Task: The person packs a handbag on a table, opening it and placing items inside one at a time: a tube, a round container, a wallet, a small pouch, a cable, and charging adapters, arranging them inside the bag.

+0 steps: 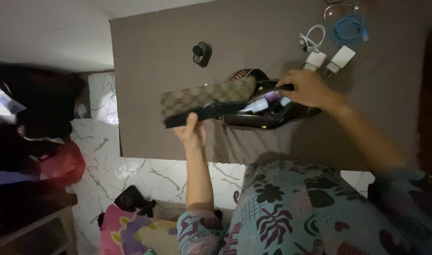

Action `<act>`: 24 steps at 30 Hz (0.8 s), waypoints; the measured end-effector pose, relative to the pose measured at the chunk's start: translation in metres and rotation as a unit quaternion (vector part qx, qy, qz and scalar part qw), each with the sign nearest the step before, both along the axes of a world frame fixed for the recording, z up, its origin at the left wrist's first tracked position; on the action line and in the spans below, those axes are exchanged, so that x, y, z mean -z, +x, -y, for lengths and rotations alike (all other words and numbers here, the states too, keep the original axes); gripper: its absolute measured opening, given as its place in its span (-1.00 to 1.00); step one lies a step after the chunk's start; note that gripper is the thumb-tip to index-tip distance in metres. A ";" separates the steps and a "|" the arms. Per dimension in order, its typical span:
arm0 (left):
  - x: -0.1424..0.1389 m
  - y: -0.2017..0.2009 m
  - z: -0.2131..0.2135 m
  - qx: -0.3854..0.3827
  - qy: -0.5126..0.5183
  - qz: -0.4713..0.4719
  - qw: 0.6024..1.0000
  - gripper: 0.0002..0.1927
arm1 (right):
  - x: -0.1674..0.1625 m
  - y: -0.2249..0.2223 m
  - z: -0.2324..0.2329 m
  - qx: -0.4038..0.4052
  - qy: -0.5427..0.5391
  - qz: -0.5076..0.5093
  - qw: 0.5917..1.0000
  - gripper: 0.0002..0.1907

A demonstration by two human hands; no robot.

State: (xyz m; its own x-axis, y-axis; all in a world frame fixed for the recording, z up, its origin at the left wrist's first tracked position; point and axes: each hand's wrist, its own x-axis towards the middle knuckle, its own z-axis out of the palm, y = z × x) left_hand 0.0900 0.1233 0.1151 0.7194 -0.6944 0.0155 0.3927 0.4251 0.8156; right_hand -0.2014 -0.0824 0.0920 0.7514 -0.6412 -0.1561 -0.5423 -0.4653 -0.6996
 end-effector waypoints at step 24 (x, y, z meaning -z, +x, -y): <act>-0.002 -0.127 0.048 0.165 0.202 0.821 0.508 -0.85 | 0.017 -0.013 0.006 -0.098 -0.021 -0.019 0.995 -0.70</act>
